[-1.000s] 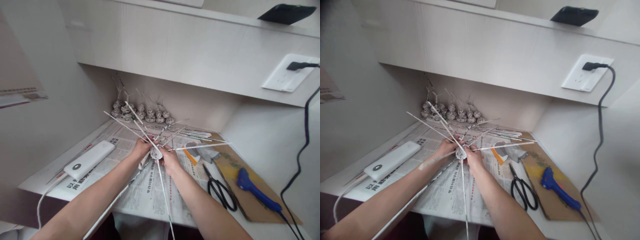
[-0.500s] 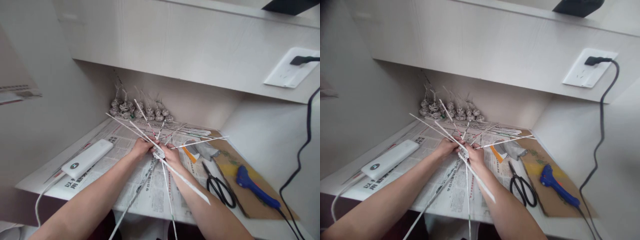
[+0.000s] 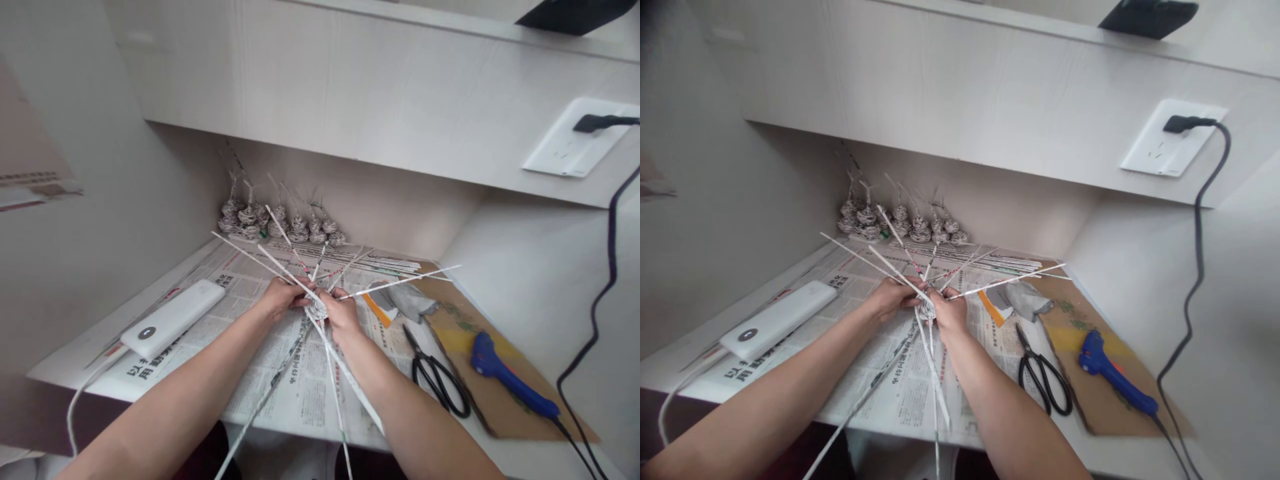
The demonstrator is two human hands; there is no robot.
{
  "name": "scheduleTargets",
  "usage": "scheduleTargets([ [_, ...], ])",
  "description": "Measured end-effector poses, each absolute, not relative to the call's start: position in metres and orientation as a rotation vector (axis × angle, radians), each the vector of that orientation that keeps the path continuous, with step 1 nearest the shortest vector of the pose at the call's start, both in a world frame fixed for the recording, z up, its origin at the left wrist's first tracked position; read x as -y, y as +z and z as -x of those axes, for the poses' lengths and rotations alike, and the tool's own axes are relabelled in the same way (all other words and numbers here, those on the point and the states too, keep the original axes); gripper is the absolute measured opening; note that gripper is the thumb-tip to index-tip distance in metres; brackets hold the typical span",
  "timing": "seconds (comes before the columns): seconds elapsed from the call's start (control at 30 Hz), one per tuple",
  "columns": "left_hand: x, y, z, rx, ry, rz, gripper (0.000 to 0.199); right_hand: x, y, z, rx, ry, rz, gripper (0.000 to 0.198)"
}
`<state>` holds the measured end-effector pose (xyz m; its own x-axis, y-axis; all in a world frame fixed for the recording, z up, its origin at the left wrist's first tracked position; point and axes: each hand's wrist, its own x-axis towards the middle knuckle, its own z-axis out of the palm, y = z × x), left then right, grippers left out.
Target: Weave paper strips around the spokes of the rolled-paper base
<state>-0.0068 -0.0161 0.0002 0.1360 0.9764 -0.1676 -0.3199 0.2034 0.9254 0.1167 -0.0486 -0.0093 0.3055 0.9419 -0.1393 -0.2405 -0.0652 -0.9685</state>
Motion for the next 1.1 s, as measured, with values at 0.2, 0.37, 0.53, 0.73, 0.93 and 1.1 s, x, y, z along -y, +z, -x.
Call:
scheduleTargets([
  [0.2,0.015,-0.004,0.006,-0.959,1.149,-0.956,0.036,0.046,-0.011,-0.120,0.764,1.102,1.284,0.029],
  [0.37,0.015,-0.008,0.004,-1.084,1.234,-1.082,0.034,0.047,-0.012,-0.120,0.786,1.106,1.282,0.031],
  [0.53,0.014,-0.010,0.005,-1.109,1.258,-1.229,0.030,0.048,-0.011,-0.121,0.828,1.066,1.306,0.032],
  [0.73,0.014,-0.013,0.005,-1.204,1.250,-1.411,0.021,0.050,-0.005,-0.120,0.810,1.067,1.330,0.036],
  [0.93,0.017,-0.009,0.005,-1.103,1.193,-1.500,0.023,0.050,-0.002,-0.119,0.780,1.059,1.405,0.040],
  [1.1,0.016,-0.007,0.007,-1.012,1.209,-1.286,0.032,0.047,-0.008,-0.121,0.806,1.056,1.297,0.033],
])
